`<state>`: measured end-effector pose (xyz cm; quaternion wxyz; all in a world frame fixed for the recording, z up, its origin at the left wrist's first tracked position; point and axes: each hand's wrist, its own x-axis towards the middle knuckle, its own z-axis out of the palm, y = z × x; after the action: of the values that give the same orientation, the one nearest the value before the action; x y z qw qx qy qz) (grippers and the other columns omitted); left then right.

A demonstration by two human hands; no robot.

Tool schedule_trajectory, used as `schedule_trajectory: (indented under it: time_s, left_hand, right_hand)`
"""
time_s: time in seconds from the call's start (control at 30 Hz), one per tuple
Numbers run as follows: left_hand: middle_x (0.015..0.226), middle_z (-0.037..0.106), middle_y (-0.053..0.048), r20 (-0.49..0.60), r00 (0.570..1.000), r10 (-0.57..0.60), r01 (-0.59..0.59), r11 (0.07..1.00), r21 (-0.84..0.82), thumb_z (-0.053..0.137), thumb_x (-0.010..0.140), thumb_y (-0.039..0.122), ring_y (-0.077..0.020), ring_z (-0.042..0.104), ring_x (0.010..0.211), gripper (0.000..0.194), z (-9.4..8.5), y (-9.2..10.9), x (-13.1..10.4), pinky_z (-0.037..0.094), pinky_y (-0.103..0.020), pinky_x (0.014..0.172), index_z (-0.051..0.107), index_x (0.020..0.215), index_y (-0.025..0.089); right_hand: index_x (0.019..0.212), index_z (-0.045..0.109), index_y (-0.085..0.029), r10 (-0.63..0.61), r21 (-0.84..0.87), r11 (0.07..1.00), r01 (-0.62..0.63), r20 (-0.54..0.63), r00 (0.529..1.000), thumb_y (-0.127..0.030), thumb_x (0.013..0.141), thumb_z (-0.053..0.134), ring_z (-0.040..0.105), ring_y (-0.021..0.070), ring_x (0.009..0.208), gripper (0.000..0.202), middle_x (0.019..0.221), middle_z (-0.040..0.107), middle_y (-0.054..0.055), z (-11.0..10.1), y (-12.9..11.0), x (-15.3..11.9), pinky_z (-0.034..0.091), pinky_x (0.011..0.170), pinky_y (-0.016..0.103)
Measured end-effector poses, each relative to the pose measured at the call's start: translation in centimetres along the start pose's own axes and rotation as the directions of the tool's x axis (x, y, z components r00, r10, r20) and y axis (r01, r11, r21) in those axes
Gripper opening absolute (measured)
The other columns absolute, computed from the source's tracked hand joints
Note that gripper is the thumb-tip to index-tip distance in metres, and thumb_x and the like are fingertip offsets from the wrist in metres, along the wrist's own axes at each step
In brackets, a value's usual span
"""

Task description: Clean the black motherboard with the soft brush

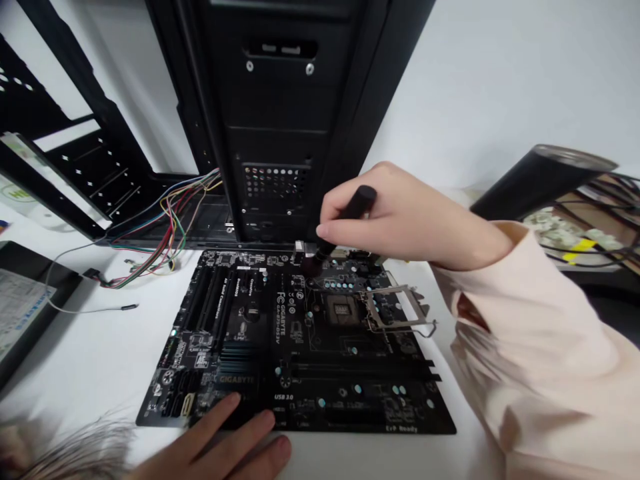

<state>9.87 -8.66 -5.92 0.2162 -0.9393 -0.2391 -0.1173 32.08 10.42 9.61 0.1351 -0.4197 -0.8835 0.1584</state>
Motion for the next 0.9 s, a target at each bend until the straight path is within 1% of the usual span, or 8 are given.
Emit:
schedule_trajectory:
  time_s: [0.2, 0.37, 0.47, 0.57, 0.63, 0.73, 0.8, 0.9]
  left_hand:
    - [0.148, 0.038, 0.004, -0.030, 1.000, 0.006, -0.006, 1.000, 0.029, 0.045, 0.100, 0.033, -0.0182, 0.040, 0.129, 0.033, 0.2, 0.0, 0.0, 0.047, -0.030, 0.089, 0.052, 0.131, 0.027]
    - [0.149, 0.036, 0.003, -0.014, 1.000, 0.011, -0.011, 1.000, 0.013, 0.040, 0.100, 0.028, -0.0183, 0.039, 0.130, 0.034, 0.1, -0.1, 0.1, 0.047, -0.029, 0.091, 0.051, 0.132, 0.025]
    - [0.148, 0.038, 0.004, -0.018, 1.000, 0.012, -0.012, 1.000, 0.007, 0.040, 0.100, 0.027, -0.0186, 0.038, 0.130, 0.033, 0.1, 0.0, 0.1, 0.047, -0.029, 0.091, 0.052, 0.131, 0.026]
    - [0.148, 0.039, 0.005, -0.032, 0.999, 0.002, -0.002, 1.000, 0.006, 0.043, 0.100, 0.028, -0.0179, 0.040, 0.129, 0.031, 0.1, 0.1, 0.1, 0.047, -0.029, 0.090, 0.054, 0.129, 0.026]
    - [0.148, 0.038, 0.005, -0.031, 0.999, -0.005, 0.005, 1.000, 0.005, 0.044, 0.100, 0.030, -0.0172, 0.040, 0.129, 0.031, 0.1, 0.1, 0.0, 0.048, -0.029, 0.090, 0.054, 0.129, 0.026]
    - [0.148, 0.038, 0.004, -0.009, 1.000, 0.017, -0.017, 1.000, 0.005, 0.042, 0.100, 0.030, -0.0174, 0.040, 0.129, 0.032, 0.2, 0.1, 0.0, 0.048, -0.029, 0.090, 0.054, 0.129, 0.025]
    - [0.147, 0.039, 0.004, -0.010, 1.000, 0.015, -0.015, 1.000, 0.008, 0.043, 0.100, 0.033, -0.0178, 0.040, 0.129, 0.031, 0.2, 0.1, 0.1, 0.048, -0.029, 0.090, 0.055, 0.127, 0.026]
    - [0.146, 0.041, 0.006, -0.032, 0.999, -0.008, 0.008, 1.000, 0.012, 0.046, 0.099, 0.035, -0.0174, 0.041, 0.127, 0.029, 0.2, 0.1, 0.1, 0.048, -0.030, 0.089, 0.057, 0.125, 0.028]
  right_hand:
    - [0.053, 0.058, -0.020, -0.083, -0.359, 0.927, 0.105, 0.076, 0.994, -0.024, 0.073, 0.049, 0.038, 0.0094, 0.044, 0.023, 0.042, 0.047, -0.002, 0.5, 1.0, 0.9, 0.033, 0.054, 0.029]
    - [0.063, 0.064, -0.019, -0.009, -0.197, 0.980, 0.001, -0.040, 0.999, -0.033, 0.077, 0.050, 0.036, 0.0075, 0.044, 0.025, 0.045, 0.048, -0.003, 0.1, 0.7, 0.3, 0.031, 0.052, 0.027]
    - [0.065, 0.064, -0.019, -0.027, -0.246, 0.969, 0.029, 0.012, 1.000, -0.033, 0.079, 0.048, 0.038, 0.0081, 0.045, 0.026, 0.046, 0.049, -0.002, 0.1, 0.6, 0.2, 0.032, 0.055, 0.028]
    - [0.057, 0.058, -0.018, 0.019, -0.526, 0.851, 0.011, 0.051, 0.998, -0.027, 0.078, 0.047, 0.033, 0.0107, 0.048, 0.025, 0.046, 0.045, 0.001, 0.2, 1.0, 0.5, 0.030, 0.056, 0.030]
    - [0.053, 0.053, -0.018, 0.070, -0.653, 0.756, -0.054, -0.002, 0.998, -0.028, 0.077, 0.048, 0.027, 0.0114, 0.049, 0.027, 0.046, 0.043, 0.003, 0.0, 1.0, 0.5, 0.027, 0.055, 0.032]
    - [0.057, 0.057, -0.018, 0.043, -0.543, 0.836, -0.071, -0.062, 0.997, -0.030, 0.080, 0.049, 0.032, 0.0106, 0.048, 0.027, 0.047, 0.047, 0.002, -0.3, 0.4, 0.2, 0.031, 0.057, 0.031]
    - [0.065, 0.064, -0.019, -0.003, -0.379, 0.925, -0.014, -0.043, 0.999, -0.032, 0.082, 0.049, 0.036, 0.0088, 0.046, 0.026, 0.047, 0.051, -0.001, -0.4, 0.0, 0.0, 0.034, 0.058, 0.029]
    - [0.065, 0.066, -0.020, -0.021, -0.299, 0.954, 0.024, 0.012, 1.000, -0.031, 0.079, 0.053, 0.039, 0.0082, 0.043, 0.022, 0.045, 0.052, -0.003, -0.1, 0.4, 0.1, 0.033, 0.054, 0.028]
